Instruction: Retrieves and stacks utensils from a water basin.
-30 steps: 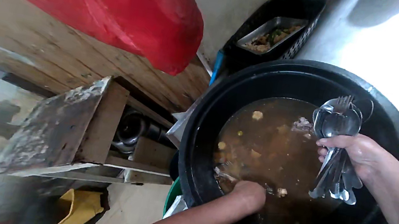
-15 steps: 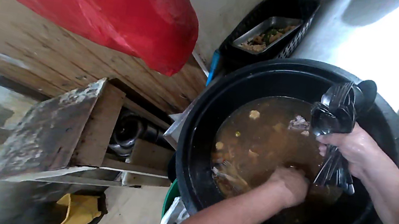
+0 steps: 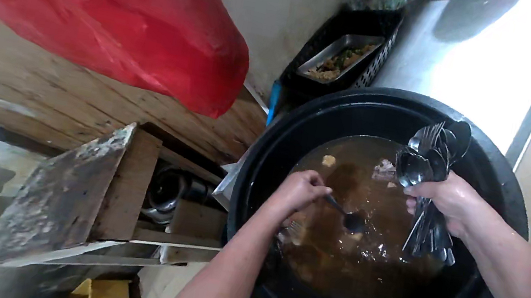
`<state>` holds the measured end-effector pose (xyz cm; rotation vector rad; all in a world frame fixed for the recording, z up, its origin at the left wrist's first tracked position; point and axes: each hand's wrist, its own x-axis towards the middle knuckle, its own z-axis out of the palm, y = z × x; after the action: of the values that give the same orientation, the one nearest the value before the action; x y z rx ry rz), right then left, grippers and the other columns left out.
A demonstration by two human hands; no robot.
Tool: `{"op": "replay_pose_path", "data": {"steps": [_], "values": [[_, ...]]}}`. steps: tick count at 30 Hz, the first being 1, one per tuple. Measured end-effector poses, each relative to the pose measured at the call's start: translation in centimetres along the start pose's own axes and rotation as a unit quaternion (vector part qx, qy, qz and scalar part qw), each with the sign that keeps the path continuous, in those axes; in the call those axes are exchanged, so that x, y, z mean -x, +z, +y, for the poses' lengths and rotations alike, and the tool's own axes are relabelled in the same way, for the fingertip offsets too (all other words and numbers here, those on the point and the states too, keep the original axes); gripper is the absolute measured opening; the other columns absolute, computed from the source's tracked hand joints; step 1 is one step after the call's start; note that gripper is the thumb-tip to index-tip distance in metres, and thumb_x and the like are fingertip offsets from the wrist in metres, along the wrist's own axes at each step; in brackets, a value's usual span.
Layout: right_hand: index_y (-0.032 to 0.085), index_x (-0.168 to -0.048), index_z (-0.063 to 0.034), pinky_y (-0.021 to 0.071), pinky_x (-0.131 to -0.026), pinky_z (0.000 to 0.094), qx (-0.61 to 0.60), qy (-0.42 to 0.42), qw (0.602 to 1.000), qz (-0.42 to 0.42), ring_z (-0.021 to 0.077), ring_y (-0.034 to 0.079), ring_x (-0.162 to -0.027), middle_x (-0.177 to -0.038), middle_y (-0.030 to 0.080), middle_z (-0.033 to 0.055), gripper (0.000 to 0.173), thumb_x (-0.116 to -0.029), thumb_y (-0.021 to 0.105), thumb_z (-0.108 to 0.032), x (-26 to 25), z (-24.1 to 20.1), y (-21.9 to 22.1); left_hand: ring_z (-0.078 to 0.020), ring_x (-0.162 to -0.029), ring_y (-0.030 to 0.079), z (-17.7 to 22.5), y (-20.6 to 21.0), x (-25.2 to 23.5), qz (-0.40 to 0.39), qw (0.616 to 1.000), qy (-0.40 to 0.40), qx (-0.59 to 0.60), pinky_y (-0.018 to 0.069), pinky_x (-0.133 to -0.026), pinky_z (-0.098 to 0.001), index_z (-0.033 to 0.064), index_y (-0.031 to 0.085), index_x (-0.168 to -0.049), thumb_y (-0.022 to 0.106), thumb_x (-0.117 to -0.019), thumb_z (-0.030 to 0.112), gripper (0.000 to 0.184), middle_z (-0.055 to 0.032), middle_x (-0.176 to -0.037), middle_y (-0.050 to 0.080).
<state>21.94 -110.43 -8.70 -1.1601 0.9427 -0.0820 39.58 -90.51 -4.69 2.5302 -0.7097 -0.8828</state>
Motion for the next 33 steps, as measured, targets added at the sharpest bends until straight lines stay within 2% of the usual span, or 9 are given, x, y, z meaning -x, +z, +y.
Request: {"op": "replay_pose_path", "data": {"steps": [4, 9, 13, 18, 23, 26, 28, 31, 33], "values": [[0.048, -0.137, -0.0072, 0.0593, -0.061, 0.0329, -0.017, 0.012, 1.000, -0.016, 0.0186, 0.065, -0.064, -0.093, 0.063, 0.0137, 0.046, -0.0952, 0.064, 0.003, -0.3, 0.3, -0.1, -0.0113, -0.064, 0.062, -3.5, -1.1, 1.3, 0.162, 0.924, -0.078, 0.338, 0.0526, -0.058, -0.0253, 0.0035, 0.062, -0.098, 0.067, -0.0995, 0.015, 0.013, -0.0057, -0.080, 0.066], [0.056, -0.124, -0.0031, 0.0604, -0.065, 0.0341, -0.085, 0.051, 0.994, -0.053, 0.0190, 0.067, -0.069, -0.091, 0.067, 0.0114, 0.028, -0.0962, 0.061, 0.001, -0.3, 0.4, -0.5, -0.0093, -0.062, 0.060, -0.9, 4.5, 2.9, 0.135, 0.742, -0.073, 0.653, 0.0515, -0.053, -0.0220, 0.0117, 0.059, -0.102, 0.056, -0.1049, 0.020, 0.010, -0.0014, -0.080, 0.062], [0.064, -0.110, -0.0034, 0.0603, -0.063, 0.0272, -0.119, 0.025, 0.990, -0.069, 0.0144, 0.070, -0.074, -0.091, 0.072, 0.0080, 0.015, -0.0991, 0.054, -0.003, 0.6, 0.4, -0.5, -0.0059, -0.063, 0.058, 2.9, 11.0, 4.1, 0.066, 0.739, -0.087, 0.665, 0.0481, -0.053, -0.0177, 0.0129, 0.059, -0.109, 0.056, -0.1062, 0.030, 0.017, 0.0000, -0.089, 0.061], [0.065, -0.110, -0.0055, 0.0599, -0.069, 0.0238, -0.141, -0.011, 0.987, -0.072, 0.0104, 0.071, -0.081, -0.096, 0.073, 0.0045, 0.017, -0.1001, 0.050, -0.006, 0.7, 0.5, -0.6, -0.0139, -0.085, 0.059, 4.6, 14.5, 4.5, -0.005, 0.817, -0.109, 0.566, 0.0501, -0.078, -0.0316, 0.0046, 0.061, -0.116, 0.055, -0.1066, 0.036, 0.033, -0.0068, -0.102, 0.063], [0.062, -0.112, -0.0055, 0.0617, -0.064, 0.0328, -0.129, -0.001, 0.990, -0.050, 0.0179, 0.072, -0.073, -0.088, 0.073, 0.0095, 0.016, -0.0985, 0.054, -0.007, 0.9, 0.3, -0.1, -0.0114, -0.072, 0.058, 3.6, 13.6, 4.5, -0.111, 0.875, -0.071, 0.465, 0.0492, -0.062, -0.0249, 0.0038, 0.060, -0.123, 0.053, -0.1074, 0.038, 0.038, -0.0081, -0.097, 0.061], [0.060, -0.107, -0.0071, 0.0624, -0.064, 0.0389, -0.132, 0.016, 0.989, -0.066, 0.0181, 0.067, -0.066, -0.082, 0.065, 0.0069, 0.011, -0.1000, 0.051, -0.008, 0.3, 0.3, 0.0, -0.0235, -0.101, 0.064, 1.9, 9.2, 2.9, -0.163, 0.955, -0.021, 0.249, 0.0530, -0.085, -0.0400, 0.0072, 0.053, -0.144, 0.053, -0.1075, 0.038, 0.048, -0.0170, -0.127, 0.063], [0.060, -0.106, -0.0089, 0.0613, -0.063, 0.0365, -0.131, 0.019, 0.988, -0.078, 0.0157, 0.065, -0.066, -0.082, 0.063, 0.0047, 0.010, -0.1014, 0.051, -0.010, 0.0, 0.4, -0.3, -0.0304, -0.115, 0.065, -0.5, 5.5, 1.2, -0.112, 0.994, -0.006, -0.001, 0.0514, -0.098, -0.0510, 0.0040, 0.063, -0.133, 0.057, -0.1061, 0.036, 0.042, -0.0185, -0.129, 0.065], [0.062, -0.102, -0.0087, 0.0589, -0.057, 0.0304, -0.127, 0.024, 0.988, -0.079, 0.0136, 0.064, -0.063, -0.081, 0.064, 0.0041, 0.010, -0.1017, 0.053, -0.012, -0.2, 0.3, -0.4, -0.0400, -0.125, 0.059, -5.0, 2.8, -0.3, -0.079, 0.939, -0.105, -0.319, 0.0511, -0.098, -0.0624, 0.0040, 0.071, -0.119, 0.062, -0.0998, 0.041, 0.043, -0.0207, -0.133, 0.062], [0.063, -0.099, -0.0060, 0.0581, -0.056, 0.0288, -0.117, 0.012, 0.990, -0.082, 0.0134, 0.062, -0.060, -0.079, 0.065, 0.0053, 0.011, -0.1005, 0.052, -0.006, -0.3, 0.5, -0.6, -0.0423, -0.135, 0.050, -7.6, 3.0, -0.8, -0.116, 0.914, -0.141, -0.363, 0.0487, -0.102, -0.0630, 0.0025, 0.068, -0.126, 0.064, -0.0988, 0.041, 0.048, -0.0215, -0.146, 0.053]]}}
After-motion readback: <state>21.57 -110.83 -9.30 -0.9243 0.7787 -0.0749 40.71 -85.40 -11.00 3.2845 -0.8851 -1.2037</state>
